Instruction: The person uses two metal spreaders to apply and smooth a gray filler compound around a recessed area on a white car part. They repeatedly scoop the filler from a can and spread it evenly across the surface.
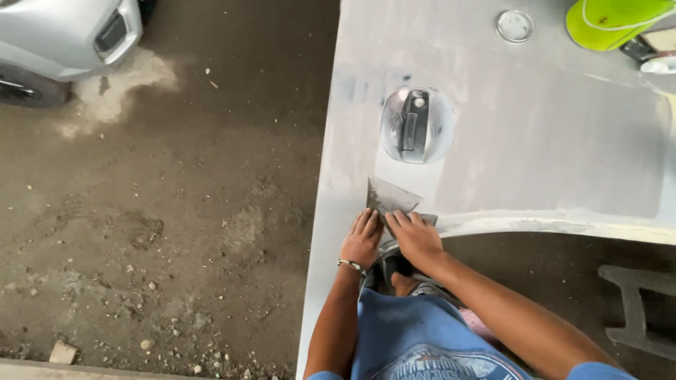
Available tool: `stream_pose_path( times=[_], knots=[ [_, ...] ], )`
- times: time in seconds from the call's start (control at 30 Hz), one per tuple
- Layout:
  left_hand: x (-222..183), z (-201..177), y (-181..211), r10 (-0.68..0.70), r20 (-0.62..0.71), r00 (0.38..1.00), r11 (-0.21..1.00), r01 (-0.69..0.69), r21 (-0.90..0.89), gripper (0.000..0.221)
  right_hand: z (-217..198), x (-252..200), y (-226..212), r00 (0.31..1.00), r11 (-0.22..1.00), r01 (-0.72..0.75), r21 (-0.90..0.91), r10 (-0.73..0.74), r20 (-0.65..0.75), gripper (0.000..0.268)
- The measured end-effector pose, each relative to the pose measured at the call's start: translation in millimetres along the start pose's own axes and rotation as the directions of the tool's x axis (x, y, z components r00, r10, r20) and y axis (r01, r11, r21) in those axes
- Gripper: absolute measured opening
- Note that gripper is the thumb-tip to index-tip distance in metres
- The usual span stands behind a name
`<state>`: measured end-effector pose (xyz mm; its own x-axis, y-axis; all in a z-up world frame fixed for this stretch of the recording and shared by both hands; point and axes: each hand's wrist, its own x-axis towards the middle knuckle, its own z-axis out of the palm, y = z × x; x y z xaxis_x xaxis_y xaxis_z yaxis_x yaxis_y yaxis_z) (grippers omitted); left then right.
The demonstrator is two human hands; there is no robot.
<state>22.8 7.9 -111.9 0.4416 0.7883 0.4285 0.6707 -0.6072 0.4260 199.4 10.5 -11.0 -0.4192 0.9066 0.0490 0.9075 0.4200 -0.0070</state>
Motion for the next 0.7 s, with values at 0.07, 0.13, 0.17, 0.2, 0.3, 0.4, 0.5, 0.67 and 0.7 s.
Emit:
stream_pose_path(
  times=[0.07,0.13,0.17,0.2,0.3,0.4,0.5,0.67,0.7],
  knots=[
    [1,-3,3,-0.001,-0.036,0.999,1.000,0.000,-0.016,0.043,-22,15,-2,0.996,0.999,-0.039,0.037,0.036,0.087,0.053],
    [0,-10,2,-0.008,-0.071,0.997,0.999,0.006,-0.033,0.043,-28,24,-8,0.982,0.994,-0.079,0.073,0.065,0.178,0.054],
    [2,-11,4,-0.011,-0.038,0.999,1.000,0.011,-0.009,0.048,-25,21,-8,0.988,0.994,-0.084,0.066,0.074,0.138,0.051],
    [3,-13,6,-0.014,-0.006,1.000,1.000,0.014,0.015,0.052,-23,18,-9,0.992,0.994,-0.089,0.058,0.083,0.099,0.048],
    [1,-3,4,-0.013,0.038,0.999,1.000,0.013,0.007,0.041,-19,0,-18,0.985,0.992,-0.096,0.081,0.083,0.151,0.056],
    [2,-3,3,0.007,-0.029,1.000,1.000,-0.006,0.022,0.049,-22,22,-13,0.985,0.996,-0.086,0.006,0.085,0.148,0.057],
    [14,-29,3,0.007,0.003,1.000,1.000,-0.007,-0.020,0.047,-17,24,-15,0.999,0.998,-0.033,-0.061,0.035,0.034,0.052],
    [6,2,1,-0.008,-0.020,1.000,1.000,0.008,0.003,0.040,-18,18,-14,0.988,0.992,-0.115,0.050,0.109,0.111,0.053],
    [-2,2,5,0.001,-0.043,0.999,1.000,0.000,0.026,0.047,-21,21,-16,0.985,0.990,-0.129,0.047,0.123,0.120,0.050]
  ],
)
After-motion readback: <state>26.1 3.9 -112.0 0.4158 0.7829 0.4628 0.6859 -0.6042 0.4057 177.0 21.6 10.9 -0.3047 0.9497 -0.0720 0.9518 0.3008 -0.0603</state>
